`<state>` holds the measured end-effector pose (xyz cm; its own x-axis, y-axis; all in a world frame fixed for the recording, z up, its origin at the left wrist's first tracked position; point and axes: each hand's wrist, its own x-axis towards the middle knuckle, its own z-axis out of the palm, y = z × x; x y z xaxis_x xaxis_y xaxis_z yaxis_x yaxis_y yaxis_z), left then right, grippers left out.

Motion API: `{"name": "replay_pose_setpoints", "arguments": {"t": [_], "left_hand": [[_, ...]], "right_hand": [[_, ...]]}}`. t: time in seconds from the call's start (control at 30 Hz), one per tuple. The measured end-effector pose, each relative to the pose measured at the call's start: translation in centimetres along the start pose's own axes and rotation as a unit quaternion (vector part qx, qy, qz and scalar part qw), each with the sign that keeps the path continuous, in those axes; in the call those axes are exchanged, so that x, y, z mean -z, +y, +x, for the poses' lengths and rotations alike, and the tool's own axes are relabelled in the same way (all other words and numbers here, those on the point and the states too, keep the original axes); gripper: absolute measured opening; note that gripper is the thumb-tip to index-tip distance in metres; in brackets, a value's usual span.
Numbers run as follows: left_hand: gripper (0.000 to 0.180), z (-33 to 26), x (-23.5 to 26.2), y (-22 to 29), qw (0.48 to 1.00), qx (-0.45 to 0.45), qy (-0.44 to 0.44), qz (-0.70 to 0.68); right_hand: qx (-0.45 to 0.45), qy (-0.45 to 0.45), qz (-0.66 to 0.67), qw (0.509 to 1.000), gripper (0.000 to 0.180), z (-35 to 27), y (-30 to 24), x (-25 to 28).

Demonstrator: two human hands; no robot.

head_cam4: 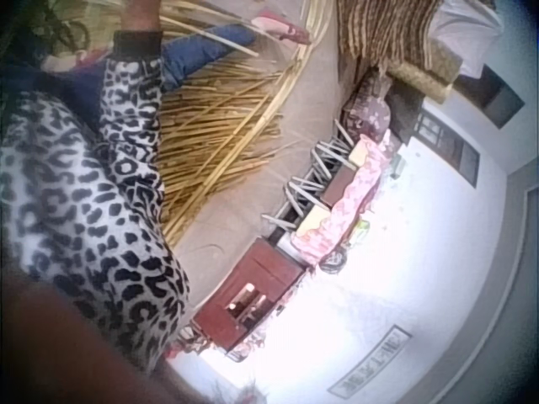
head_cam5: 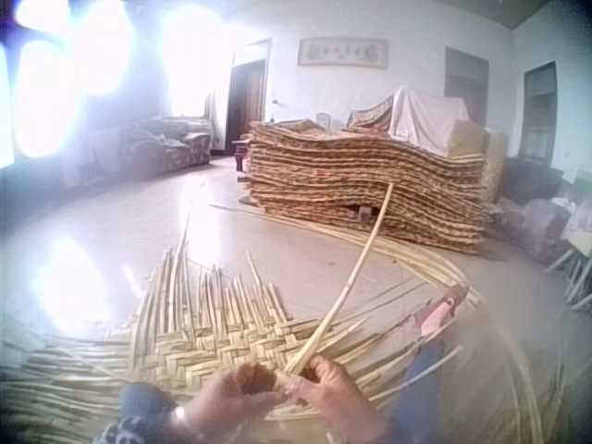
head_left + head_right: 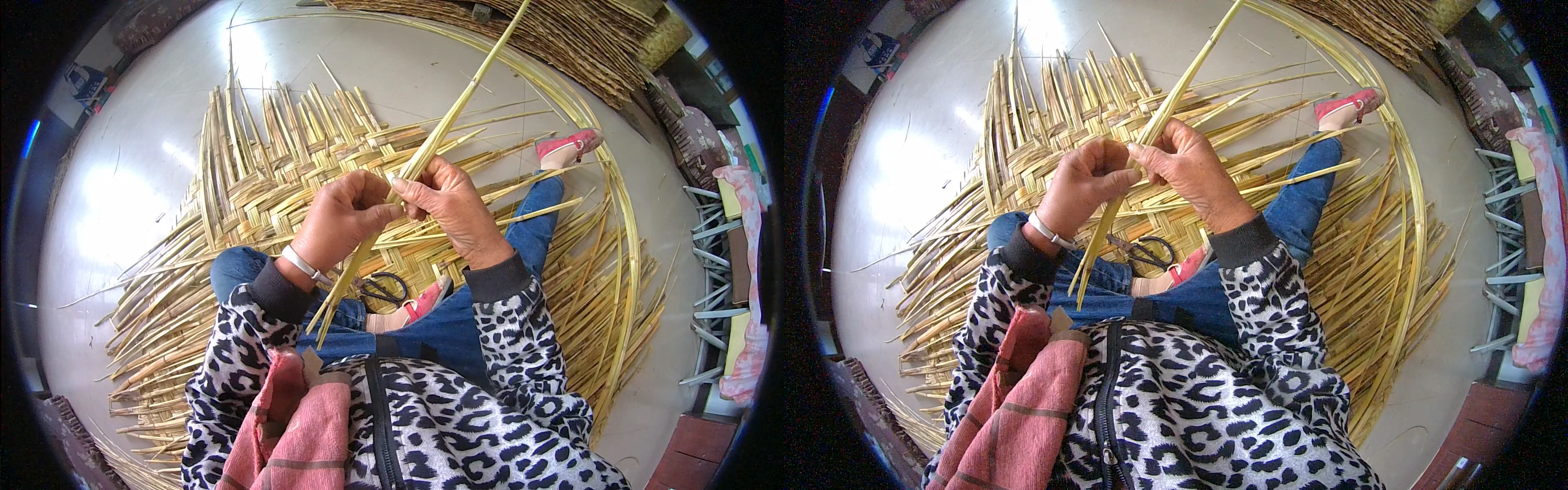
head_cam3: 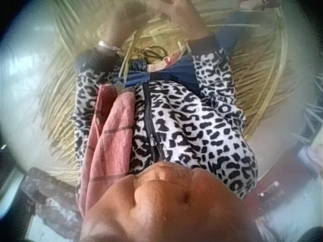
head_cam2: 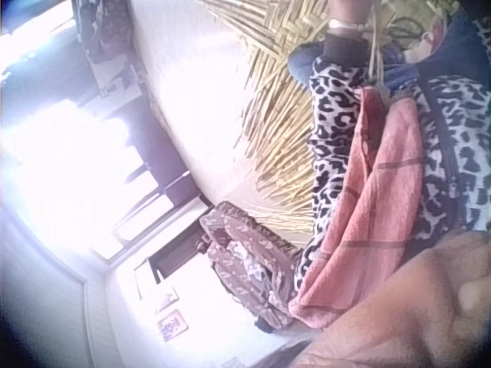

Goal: The person weaves a basket by hand, interlacing thin bamboo strips over and under a vertical framework. They occasionally use scissors to trim excess strip length and adjust the weave to maintain even tension.

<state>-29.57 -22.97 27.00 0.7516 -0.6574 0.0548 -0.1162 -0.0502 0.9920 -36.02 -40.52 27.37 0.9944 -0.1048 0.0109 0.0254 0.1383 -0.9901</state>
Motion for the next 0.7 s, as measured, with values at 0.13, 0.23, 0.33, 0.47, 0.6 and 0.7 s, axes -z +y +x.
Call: {"name": "replay_pose_setpoints", "arguments": {"t": [0.13, 0.23, 0.33, 0.47, 0.6, 0.7], "left_hand": [[0.026, 0.2, 0.9, -0.7, 0.994, 0.075, -0.048, 0.065], [0.029, 0.1, 1.2, -1.4, 0.993, 0.064, -0.053, 0.079], [0.028, -0.1, 1.4, -1.9, 0.990, 0.086, -0.082, 0.069], [0.026, -0.9, 1.6, -1.9, 0.982, 0.111, -0.112, 0.101], [0.024, -1.1, 1.4, -2.1, 0.989, 0.112, -0.085, 0.040], [0.024, -0.8, 1.4, -2.5, 0.992, 0.102, -0.075, -0.006]], "right_hand": [[0.011, 0.010, -0.017, 1.000, 0.012, 0.0, 0.2, 0.0], [0.043, 0.025, -0.066, 0.997, 0.013, 0.2, 0.3, 0.0], [0.059, 0.060, -0.124, 0.989, 0.015, 0.3, 0.2, 0.2], [0.077, 0.088, -0.157, 0.981, 0.017, 0.6, -0.3, 0.9], [0.037, 0.036, -0.087, 0.995, 0.017, 0.7, 0.7, 0.1], [-0.040, -0.012, -0.133, 0.990, 0.017, 0.1, 2.2, -1.5]]}}
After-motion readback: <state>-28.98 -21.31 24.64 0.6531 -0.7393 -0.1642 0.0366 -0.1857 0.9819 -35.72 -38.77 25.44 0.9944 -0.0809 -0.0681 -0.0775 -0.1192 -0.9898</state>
